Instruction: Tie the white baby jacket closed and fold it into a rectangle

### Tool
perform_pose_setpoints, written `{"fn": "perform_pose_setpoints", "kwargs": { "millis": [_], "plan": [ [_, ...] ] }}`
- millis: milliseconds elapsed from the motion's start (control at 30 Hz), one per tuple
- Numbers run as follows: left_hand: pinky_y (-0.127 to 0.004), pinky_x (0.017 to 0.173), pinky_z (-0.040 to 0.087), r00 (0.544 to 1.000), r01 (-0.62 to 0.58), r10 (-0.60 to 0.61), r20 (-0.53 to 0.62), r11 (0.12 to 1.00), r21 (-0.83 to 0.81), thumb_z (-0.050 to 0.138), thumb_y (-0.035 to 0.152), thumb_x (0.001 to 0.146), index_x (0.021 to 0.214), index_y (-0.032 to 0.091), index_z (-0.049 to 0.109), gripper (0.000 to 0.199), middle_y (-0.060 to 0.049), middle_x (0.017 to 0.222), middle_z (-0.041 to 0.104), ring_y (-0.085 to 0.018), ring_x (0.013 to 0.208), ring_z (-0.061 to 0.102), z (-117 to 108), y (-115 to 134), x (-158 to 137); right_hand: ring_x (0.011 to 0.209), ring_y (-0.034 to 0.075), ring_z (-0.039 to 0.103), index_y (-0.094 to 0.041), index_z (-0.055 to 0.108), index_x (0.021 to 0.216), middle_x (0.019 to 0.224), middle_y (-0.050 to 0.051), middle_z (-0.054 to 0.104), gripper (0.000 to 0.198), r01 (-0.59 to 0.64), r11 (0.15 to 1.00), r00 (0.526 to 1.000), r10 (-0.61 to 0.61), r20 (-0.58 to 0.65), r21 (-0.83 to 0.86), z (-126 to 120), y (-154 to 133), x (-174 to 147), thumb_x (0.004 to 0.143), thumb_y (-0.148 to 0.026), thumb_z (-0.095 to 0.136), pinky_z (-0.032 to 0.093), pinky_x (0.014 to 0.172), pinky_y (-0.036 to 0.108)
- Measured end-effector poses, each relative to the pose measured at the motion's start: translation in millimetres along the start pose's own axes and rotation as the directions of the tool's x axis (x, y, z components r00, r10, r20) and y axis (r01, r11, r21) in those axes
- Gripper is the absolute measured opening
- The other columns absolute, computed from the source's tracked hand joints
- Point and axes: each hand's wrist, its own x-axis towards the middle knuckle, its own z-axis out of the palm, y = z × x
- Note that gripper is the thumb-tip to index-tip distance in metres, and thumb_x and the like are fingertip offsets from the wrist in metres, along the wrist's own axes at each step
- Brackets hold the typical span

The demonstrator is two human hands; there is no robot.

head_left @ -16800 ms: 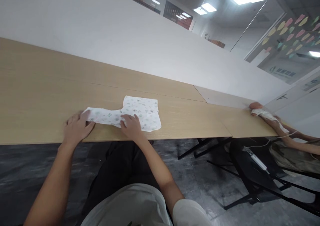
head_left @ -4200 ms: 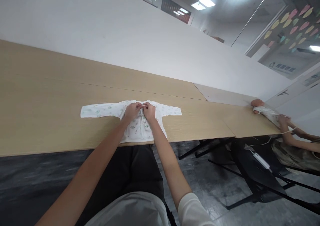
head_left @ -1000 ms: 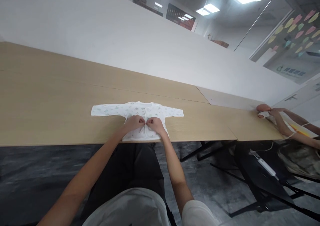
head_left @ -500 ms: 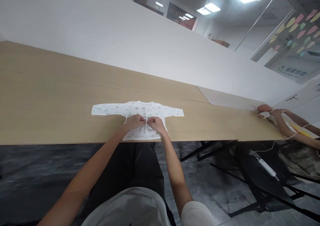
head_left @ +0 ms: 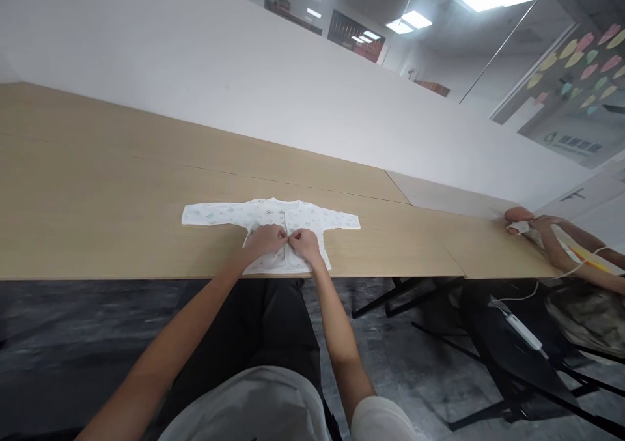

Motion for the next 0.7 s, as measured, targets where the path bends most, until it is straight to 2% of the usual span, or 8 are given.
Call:
{"fn": "perform_pose_setpoints", "kwargs": {
  "millis": [167,300,433,533,633,700],
  "plan": [
    [-0.029,0.059,0.033,0.998,-0.047,0.044,-0.038,0.997,-0.066,0.049,0.032,0.078,0.065,0.019,0.060,0.021,-0.002,0.062,0.058,-0.017,0.061,0.052,4.9,-3.7,3.5,0.078,0.016,0.068,-0.017,0.074,0.078,0.078,0.002,0.074,0.014,0.025,0.995,1.000,-0.026,0.016,0.096,-0.9,6.2,-0.3,0.081,-0.014,0.061,0.043,0.068,0.021],
    [-0.028,0.057,0.033,0.995,-0.092,0.084,-0.055,0.980,-0.174,0.046,0.033,0.075,0.063,0.019,0.057,0.022,-0.001,0.060,0.055,-0.016,0.061,0.050,5.8,-6.8,5.2,0.077,0.015,0.067,-0.016,0.071,0.081,0.079,0.003,0.073,0.009,0.063,0.982,0.998,-0.067,0.017,0.180,-1.1,9.1,-1.0,0.083,-0.019,0.064,0.045,0.070,0.021],
    [-0.028,0.060,0.038,0.989,-0.150,0.141,-0.055,0.948,-0.282,0.043,0.038,0.075,0.065,0.019,0.059,0.026,-0.002,0.064,0.059,-0.017,0.064,0.053,5.6,-9.4,7.8,0.076,0.015,0.065,-0.017,0.069,0.084,0.080,0.002,0.072,0.008,0.076,0.988,0.997,-0.072,-0.028,0.138,1.3,9.1,-0.7,0.078,-0.022,0.071,0.045,0.069,0.022],
    [-0.028,0.065,0.043,0.985,-0.175,0.169,-0.047,0.930,-0.322,0.043,0.043,0.076,0.074,0.019,0.066,0.033,-0.003,0.074,0.067,-0.019,0.070,0.058,6.9,-12.6,9.1,0.076,0.015,0.065,-0.018,0.068,0.090,0.082,0.001,0.072,0.011,0.052,0.995,0.998,-0.049,-0.035,0.090,3.3,8.3,-1.5,0.079,-0.019,0.067,0.044,0.068,0.022],
    [-0.029,0.069,0.046,0.987,-0.163,0.156,-0.049,0.944,-0.288,0.044,0.044,0.078,0.084,0.020,0.071,0.036,-0.005,0.083,0.072,-0.021,0.077,0.062,7.6,-18.2,10.6,0.077,0.015,0.065,-0.019,0.069,0.097,0.085,0.002,0.073,0.020,0.034,0.999,0.999,-0.034,-0.027,0.028,1.7,6.4,-4.5,0.079,-0.014,0.063,0.044,0.068,0.023],
    [-0.030,0.071,0.047,0.992,-0.115,0.100,-0.074,0.967,-0.228,0.046,0.042,0.079,0.086,0.020,0.073,0.035,-0.006,0.086,0.074,-0.021,0.079,0.064,6.1,-23.5,14.3,0.078,0.016,0.065,-0.019,0.070,0.096,0.085,0.002,0.073,0.019,0.045,0.999,0.999,-0.045,-0.005,-0.019,-2.9,4.1,-5.7,0.080,-0.014,0.062,0.044,0.069,0.023]
  ]
}}
